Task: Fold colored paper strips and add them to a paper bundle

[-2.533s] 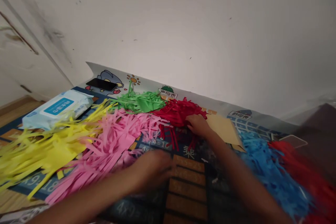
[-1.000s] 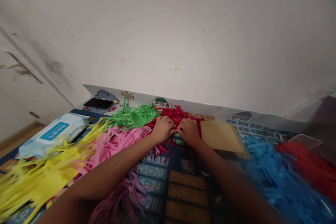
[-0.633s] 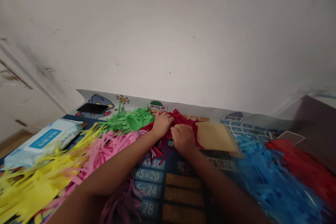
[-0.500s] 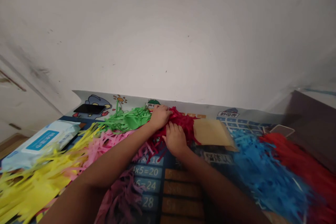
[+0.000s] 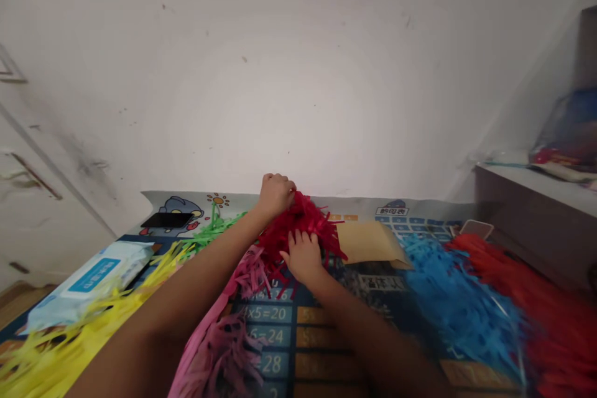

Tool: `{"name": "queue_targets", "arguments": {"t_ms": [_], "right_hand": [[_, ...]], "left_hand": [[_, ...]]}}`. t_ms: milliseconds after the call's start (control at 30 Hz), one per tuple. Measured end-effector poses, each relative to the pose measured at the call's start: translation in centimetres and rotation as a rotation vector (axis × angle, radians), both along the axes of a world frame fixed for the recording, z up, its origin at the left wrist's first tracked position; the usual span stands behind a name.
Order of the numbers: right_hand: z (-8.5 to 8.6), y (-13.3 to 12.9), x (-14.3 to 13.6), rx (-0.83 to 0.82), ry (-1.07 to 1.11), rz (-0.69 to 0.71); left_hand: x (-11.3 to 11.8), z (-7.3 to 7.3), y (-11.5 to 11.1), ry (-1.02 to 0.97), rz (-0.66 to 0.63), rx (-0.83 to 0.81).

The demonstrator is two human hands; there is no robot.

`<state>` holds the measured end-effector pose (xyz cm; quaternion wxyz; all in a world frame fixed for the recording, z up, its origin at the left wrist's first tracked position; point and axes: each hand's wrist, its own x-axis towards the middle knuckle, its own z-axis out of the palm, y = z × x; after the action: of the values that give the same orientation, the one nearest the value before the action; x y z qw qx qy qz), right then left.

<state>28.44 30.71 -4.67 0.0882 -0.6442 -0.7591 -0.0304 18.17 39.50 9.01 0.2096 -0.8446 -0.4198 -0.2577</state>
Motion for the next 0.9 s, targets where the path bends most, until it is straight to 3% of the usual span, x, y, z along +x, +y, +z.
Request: {"name": "queue_targets", "arguments": {"t_ms": [100,233,333,400,467,533,600,667,800,900], "right_hand": [[-0.3,0.4,0.1,-0.056,0.019,-0.055],[-0.8,-0.1,0.8,-0.106,0.068,-0.085],[0.4,-1.1,1.3,-0.102,0.120,-0.083],[2.3,-2.5,1.3,-0.089,0.159,-0.063],[4.7,-4.8,0.7,-0.051,0.213,-0.005],[7.1,-7.7,-0.7,0.016,0.373,0.148],[8.9,-10.5,-2.5,0.073,0.733,0.407],[9.9,-12.5,-4.5,0.085,0.996,0.525],[9.8,-14.6,-7.3,0.029,1.125,0.377],[9.7,-16.1,-8.6,0.017,1.202,0.456]], "left_hand": [[0.0,1.8,-0.8,-0.075,0.073,0.081],[-2.1,6.4,-0.8,-0.210,0.215,0.175],[-4.3,10.0,-1.4,-0.254,0.274,0.243],[-5.6,11.1,-2.7,-0.199,0.260,0.277],[-6.5,10.5,-4.7,-0.047,0.158,0.295],[-7.2,8.5,-7.4,0.087,0.008,0.313],[-8.0,6.0,-10.3,0.117,-0.090,0.322],[-9.0,3.9,-13.4,0.114,-0.138,0.293],[-12.3,2.2,-19.2,0.110,-0.136,0.206],[-14.9,2.5,-23.2,0.114,-0.123,0.208]]}}
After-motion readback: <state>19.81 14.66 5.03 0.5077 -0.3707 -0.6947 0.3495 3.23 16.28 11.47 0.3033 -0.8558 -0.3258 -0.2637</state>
